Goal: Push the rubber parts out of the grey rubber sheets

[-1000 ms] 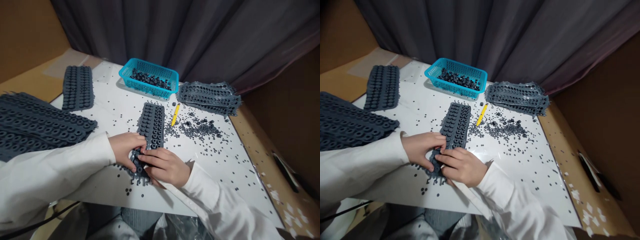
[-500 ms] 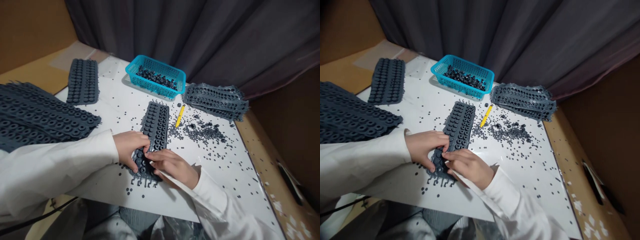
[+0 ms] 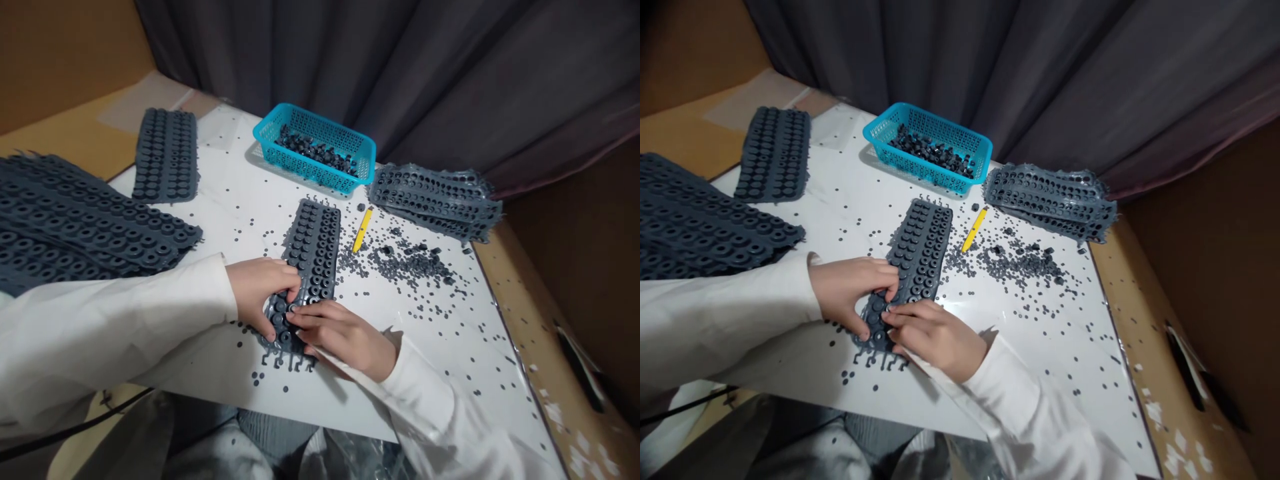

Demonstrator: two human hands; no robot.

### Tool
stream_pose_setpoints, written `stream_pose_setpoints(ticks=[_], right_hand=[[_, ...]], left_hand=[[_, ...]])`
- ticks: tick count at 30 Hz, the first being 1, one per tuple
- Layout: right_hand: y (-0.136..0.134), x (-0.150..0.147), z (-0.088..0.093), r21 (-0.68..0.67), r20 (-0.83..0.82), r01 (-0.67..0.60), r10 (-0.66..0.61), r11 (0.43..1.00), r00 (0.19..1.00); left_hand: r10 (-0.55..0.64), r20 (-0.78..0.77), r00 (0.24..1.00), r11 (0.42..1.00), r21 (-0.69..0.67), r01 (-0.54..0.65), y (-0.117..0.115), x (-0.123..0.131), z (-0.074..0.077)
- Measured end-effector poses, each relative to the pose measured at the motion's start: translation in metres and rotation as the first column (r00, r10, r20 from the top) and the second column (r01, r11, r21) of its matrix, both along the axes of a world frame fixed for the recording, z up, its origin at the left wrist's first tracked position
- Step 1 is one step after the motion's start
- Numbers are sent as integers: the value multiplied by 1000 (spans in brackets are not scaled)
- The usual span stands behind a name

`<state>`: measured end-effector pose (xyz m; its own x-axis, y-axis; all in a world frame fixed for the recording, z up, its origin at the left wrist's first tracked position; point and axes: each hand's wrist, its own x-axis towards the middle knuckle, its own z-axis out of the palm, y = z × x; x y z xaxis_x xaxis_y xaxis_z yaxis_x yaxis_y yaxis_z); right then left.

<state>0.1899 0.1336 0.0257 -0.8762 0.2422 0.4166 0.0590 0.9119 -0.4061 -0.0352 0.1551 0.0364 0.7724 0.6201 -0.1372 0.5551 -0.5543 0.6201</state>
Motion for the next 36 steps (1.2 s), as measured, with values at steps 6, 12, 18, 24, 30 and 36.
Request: stream_pose_setpoints(ticks=[6,12,18,24,30,36], right_hand=[[-3,-3,-6,324,13,55,-63,944,998],[-4,-2,-7,342,91,94,-133,935,987],[-8,-2,-8,333,70,130,-162,934,984],[-14,-7,-13,240,68,209,-231,948,970],[-16,-6,-15,-132,78,404,-397,905,915],[-9,0,0,-447,-122,323,-414,835,902]], left_hand=[[-14,15,1000,1000,27,13,0,-1,-1],[-28,9,1000,999,37,28,-2,0,0],[-12,-1,1000,999,49,12,-2,0,1],[12,-10,1000,998,66,-12,-3,1,2],[31,-5,1000,999,32,-30,-3,2,2],[5,57,998,1000,30,-6,0,-1,-3]])
